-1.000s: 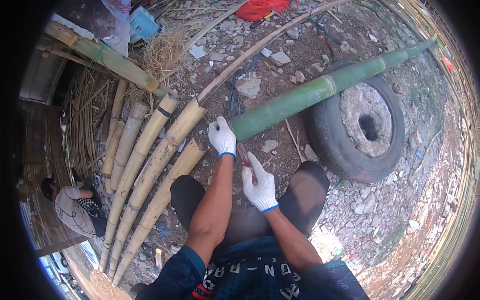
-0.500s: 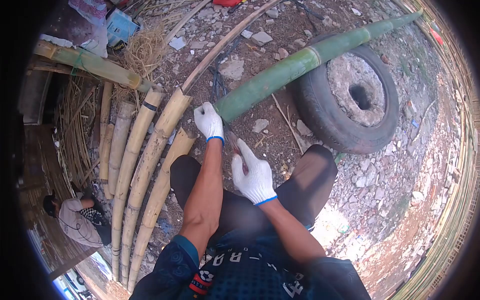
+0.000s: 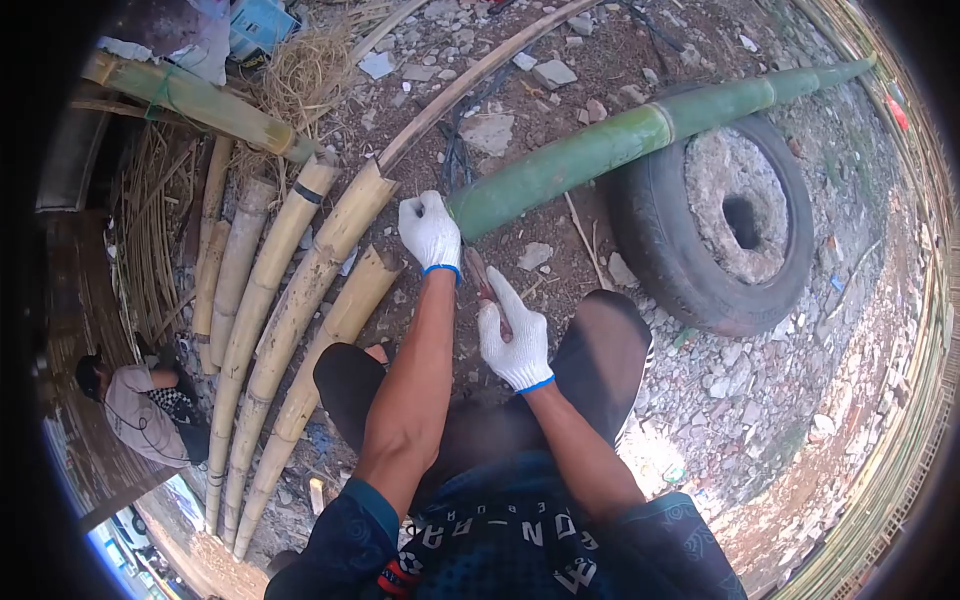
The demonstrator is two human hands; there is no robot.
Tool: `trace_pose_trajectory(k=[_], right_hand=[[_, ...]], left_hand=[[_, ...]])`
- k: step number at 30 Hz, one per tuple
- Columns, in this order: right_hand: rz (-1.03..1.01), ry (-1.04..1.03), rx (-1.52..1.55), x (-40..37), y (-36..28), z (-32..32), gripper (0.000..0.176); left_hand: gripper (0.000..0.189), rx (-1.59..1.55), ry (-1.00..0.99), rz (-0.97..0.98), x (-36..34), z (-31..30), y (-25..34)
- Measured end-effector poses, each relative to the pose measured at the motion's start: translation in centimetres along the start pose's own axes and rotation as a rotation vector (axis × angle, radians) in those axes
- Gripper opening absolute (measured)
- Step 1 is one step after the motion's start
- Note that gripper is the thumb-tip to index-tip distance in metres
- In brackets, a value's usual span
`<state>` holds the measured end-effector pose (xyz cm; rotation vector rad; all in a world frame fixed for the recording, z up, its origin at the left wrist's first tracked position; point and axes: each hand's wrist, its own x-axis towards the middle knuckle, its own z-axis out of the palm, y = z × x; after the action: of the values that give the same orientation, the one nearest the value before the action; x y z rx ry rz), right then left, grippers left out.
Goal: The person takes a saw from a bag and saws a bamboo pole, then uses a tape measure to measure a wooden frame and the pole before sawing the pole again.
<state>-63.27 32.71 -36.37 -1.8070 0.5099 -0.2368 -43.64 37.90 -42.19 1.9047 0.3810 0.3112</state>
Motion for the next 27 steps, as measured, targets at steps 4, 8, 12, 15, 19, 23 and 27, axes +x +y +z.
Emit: trace_pose_trajectory(k=[4, 8, 12, 15, 19, 23, 27], right_hand=[[-0.098, 0.014, -0.067, 0.1, -1.4, -1.5, 0.048], [0.107, -0.046, -0.083, -5.5, -8.7, -6.4, 0.047], [0.034, 0.000, -0.122, -5.0, -5.9, -4.9, 0.047], [-0.006, 0.041, -0.112, 1.9, -4.3, 0.1, 0.042], [0.059, 0.016, -0.074, 0.8, -4.1, -0.8, 0.044], [0.051, 0.003, -0.075, 0.1, -3.4, -1.0, 0.046], [-0.070, 0.004, -0.016, -1.7, 2.8, -0.7, 0.049]], left_hand=[[0.034, -0.003, 0.008, -0.027, 0.4, 0.4, -0.2], [0.034, -0.031, -0.004, -0.053, 0.1, 0.0, 0.3], [0.033, -0.003, 0.011, 0.009, -0.3, -0.2, 0.5], [0.033, -0.059, 0.019, 0.012, 0.8, 0.8, -1.1], [0.033, -0.032, 0.003, -0.028, -0.6, 0.1, -1.1], [0.033, 0.006, 0.007, -0.045, -1.0, 0.1, -1.4], [0.033, -0.023, 0.000, -0.060, -1.4, -0.3, -1.6]])
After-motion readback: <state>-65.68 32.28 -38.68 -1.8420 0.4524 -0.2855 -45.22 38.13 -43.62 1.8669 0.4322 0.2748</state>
